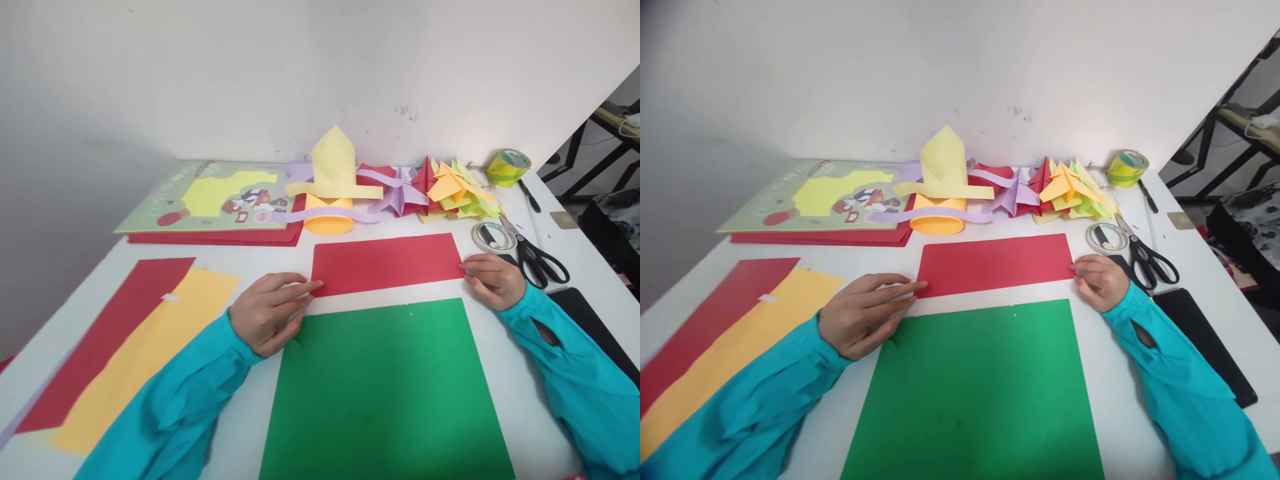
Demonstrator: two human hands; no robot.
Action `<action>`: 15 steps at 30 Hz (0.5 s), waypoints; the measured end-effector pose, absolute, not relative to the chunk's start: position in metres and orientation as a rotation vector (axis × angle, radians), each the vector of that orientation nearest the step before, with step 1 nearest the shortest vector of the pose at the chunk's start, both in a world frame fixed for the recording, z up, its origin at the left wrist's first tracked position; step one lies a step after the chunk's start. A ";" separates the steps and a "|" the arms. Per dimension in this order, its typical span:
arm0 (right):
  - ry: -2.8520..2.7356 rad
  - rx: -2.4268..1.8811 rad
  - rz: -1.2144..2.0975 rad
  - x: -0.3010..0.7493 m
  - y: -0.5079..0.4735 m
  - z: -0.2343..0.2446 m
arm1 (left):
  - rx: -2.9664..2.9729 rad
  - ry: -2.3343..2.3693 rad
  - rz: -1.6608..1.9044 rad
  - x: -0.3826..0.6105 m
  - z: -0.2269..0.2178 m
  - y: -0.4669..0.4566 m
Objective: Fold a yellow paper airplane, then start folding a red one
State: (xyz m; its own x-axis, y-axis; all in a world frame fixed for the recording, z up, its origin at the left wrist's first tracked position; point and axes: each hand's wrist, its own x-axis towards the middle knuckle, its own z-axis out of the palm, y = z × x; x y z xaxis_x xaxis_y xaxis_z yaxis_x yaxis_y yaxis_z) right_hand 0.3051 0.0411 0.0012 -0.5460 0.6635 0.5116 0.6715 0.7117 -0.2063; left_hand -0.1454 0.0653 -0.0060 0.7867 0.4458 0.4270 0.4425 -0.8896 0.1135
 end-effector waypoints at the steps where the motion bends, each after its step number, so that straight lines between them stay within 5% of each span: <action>1: -2.349 -1.034 -0.007 0.305 0.041 0.001 | 2.954 0.741 0.714 -0.146 -0.006 0.065; 15: -2.414 -1.039 -0.180 0.305 0.038 0.000 | 2.846 0.749 0.800 -0.148 -0.014 0.065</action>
State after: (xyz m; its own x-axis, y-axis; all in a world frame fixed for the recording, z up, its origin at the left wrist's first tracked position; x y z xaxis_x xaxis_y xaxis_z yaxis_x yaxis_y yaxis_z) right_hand 0.3048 0.0375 0.0004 -0.5821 0.6443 0.4960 0.7108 0.6995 -0.0743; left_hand -0.1476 0.0651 -0.0136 0.7422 0.4815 0.4662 0.4331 -0.8754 0.2146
